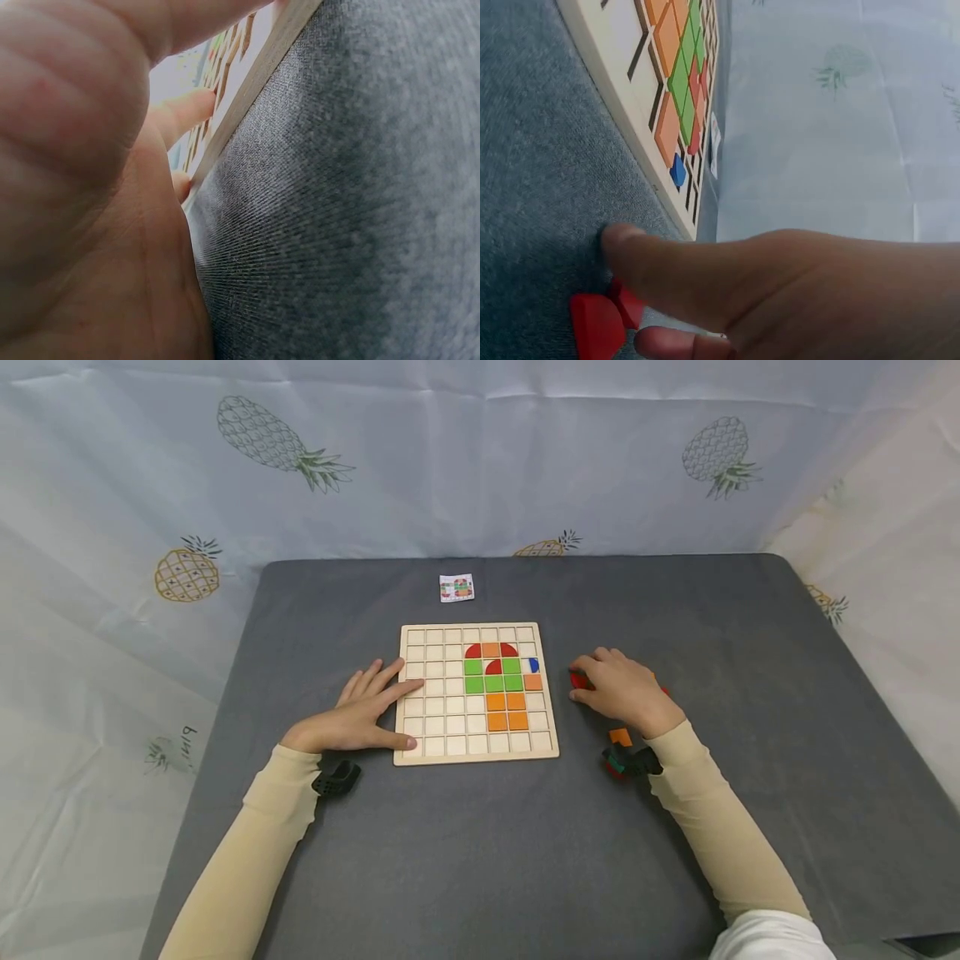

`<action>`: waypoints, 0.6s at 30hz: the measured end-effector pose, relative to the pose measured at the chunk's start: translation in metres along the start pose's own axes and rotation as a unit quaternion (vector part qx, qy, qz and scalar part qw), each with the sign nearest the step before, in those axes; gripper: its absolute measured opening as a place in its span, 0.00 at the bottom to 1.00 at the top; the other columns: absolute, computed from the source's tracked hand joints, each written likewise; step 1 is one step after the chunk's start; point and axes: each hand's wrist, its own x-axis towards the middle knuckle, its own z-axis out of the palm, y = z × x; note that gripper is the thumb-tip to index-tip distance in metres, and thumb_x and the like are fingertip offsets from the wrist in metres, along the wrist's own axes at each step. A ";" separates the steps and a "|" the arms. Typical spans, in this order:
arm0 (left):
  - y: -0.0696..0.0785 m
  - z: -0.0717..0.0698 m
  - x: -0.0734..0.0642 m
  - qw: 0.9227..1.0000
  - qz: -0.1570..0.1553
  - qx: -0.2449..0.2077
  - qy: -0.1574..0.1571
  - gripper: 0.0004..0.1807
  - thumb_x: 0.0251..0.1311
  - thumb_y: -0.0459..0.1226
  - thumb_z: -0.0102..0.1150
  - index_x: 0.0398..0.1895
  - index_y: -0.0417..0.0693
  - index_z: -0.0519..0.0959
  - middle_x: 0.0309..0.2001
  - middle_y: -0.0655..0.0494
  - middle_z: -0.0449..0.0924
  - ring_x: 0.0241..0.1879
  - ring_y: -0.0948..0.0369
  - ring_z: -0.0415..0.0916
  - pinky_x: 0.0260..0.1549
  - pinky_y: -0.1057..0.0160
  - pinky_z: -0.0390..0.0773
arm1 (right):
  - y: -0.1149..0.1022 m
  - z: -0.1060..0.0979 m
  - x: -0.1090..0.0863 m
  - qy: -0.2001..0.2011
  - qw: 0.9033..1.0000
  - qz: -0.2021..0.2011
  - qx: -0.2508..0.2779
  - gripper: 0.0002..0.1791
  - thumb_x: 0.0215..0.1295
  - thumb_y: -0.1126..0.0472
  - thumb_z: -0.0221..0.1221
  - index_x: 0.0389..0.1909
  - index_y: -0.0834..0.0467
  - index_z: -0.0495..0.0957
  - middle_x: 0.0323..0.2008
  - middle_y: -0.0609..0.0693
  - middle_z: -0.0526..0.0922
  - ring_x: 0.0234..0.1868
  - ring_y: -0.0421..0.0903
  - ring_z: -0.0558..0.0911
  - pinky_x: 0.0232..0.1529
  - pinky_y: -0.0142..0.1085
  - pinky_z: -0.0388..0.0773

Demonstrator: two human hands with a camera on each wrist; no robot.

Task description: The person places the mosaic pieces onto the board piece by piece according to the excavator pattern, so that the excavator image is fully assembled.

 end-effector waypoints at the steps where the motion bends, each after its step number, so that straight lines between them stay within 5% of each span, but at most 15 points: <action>1: 0.000 0.000 0.000 1.000 -0.001 -0.001 0.000 0.53 0.55 0.57 0.71 0.81 0.63 0.53 0.84 0.53 0.28 0.82 0.45 0.18 0.76 0.37 0.25 | 0.000 0.000 0.001 -0.002 1.000 0.004 0.007 0.26 0.70 0.51 0.64 0.64 0.58 0.76 0.55 0.60 0.79 0.51 0.57 0.78 0.45 0.51 0.79; 9: 0.001 -0.002 -0.001 1.000 0.002 -0.008 -0.002 0.54 0.55 0.57 0.71 0.82 0.63 0.53 0.84 0.53 0.28 0.82 0.45 0.18 0.76 0.36 0.25 | 0.003 0.001 0.006 0.002 0.999 -0.004 0.035 0.19 0.70 0.57 0.63 0.58 0.59 0.80 0.50 0.57 0.83 0.47 0.54 0.79 0.42 0.48 0.79; 18: 0.003 -0.003 -0.001 1.000 -0.005 -0.010 -0.004 0.54 0.55 0.56 0.72 0.82 0.62 0.53 0.84 0.52 0.28 0.82 0.45 0.18 0.76 0.37 0.25 | 0.003 0.004 0.010 0.031 0.998 -0.002 0.050 0.13 0.71 0.60 0.57 0.50 0.57 0.85 0.43 0.54 0.84 0.36 0.49 0.76 0.28 0.39 0.73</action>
